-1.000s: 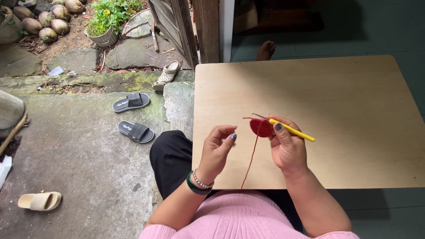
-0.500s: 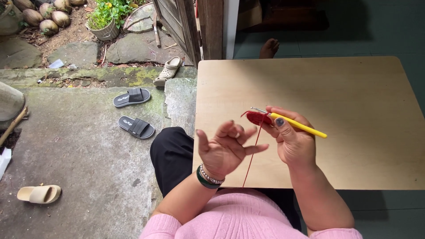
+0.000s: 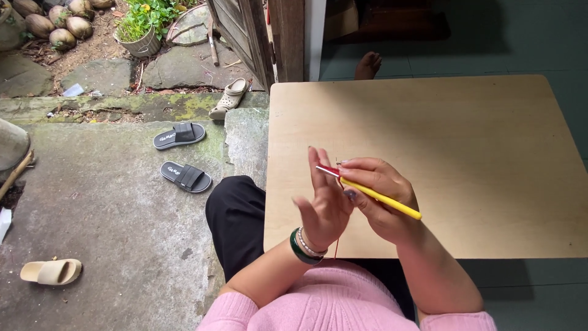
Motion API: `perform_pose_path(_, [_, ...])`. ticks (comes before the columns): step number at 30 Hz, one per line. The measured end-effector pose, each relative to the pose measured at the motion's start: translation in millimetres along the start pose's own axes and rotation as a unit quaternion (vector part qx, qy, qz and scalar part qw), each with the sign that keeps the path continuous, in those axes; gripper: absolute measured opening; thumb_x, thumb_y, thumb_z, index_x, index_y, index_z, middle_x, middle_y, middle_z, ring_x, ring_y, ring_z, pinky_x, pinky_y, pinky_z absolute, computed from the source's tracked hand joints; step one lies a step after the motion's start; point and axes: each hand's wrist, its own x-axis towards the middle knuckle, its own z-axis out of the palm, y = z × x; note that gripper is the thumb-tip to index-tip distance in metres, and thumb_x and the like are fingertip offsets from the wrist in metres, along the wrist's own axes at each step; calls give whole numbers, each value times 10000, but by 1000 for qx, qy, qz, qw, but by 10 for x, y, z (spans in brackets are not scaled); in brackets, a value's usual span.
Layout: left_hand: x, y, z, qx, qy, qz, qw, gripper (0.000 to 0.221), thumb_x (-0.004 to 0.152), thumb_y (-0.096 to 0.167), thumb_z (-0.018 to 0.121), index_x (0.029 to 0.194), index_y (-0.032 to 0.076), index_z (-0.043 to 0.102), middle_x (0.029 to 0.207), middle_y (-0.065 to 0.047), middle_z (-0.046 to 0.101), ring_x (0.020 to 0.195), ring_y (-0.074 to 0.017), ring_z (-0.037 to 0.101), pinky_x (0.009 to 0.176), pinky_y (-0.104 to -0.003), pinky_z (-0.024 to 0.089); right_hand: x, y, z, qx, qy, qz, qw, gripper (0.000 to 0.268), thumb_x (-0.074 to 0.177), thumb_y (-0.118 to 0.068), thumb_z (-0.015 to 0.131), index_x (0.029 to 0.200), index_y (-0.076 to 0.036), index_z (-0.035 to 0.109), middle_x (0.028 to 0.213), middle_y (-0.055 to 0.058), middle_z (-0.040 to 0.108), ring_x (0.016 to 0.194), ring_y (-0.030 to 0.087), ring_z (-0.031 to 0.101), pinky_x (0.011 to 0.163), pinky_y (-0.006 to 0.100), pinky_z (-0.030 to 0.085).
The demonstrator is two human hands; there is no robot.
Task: A person is crocheting a red yarn object using a yellow crochet hook at a steady pace.
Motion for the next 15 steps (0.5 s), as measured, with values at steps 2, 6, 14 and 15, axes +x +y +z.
perform_pose_path(2, [-44, 41, 90, 61, -63, 35, 995, 1004, 914, 748, 436, 1570, 411, -244, 1650, 95, -300, 1427, -327, 378, 1070, -402, 492, -90, 100, 17, 52, 67, 58, 995, 279, 934, -78, 676, 1194, 18, 710, 1225, 217, 661, 852, 341, 734, 692, 423, 632])
perform_pose_path(6, [-129, 115, -12, 260, -253, 122, 924, 1169, 791, 817, 566, 1500, 460, -292, 1540, -87, -518, 1374, -568, 366, 1086, -537, 429, -106, 325, 38, 93, 193, 86, 973, 239, 1063, -102, 565, 1234, 48, 637, 1341, 250, 560, 1052, 357, 692, 909, 512, 604])
perform_pose_path(14, [71, 487, -41, 290, -321, -122, 893, 1054, 717, 928, 498, 1237, 37, 715, 1174, -181, 716, 1132, -319, 698, 1017, -448, 534, -220, 635, -53, 144, 169, 157, 962, 252, 968, -15, 670, 1207, 57, 702, 1143, 233, 641, 1044, 382, 709, 918, 522, 595])
perform_pose_path(15, [102, 541, -19, 263, -345, -193, 880, 1010, 733, 923, 498, 1212, 66, 734, 1078, -124, 760, 1063, -266, 734, 1013, -429, 546, -225, 627, -45, 148, 162, 157, 963, 248, 946, -16, 698, 1180, 64, 716, 1092, 229, 660, 1014, 369, 723, 892, 516, 608])
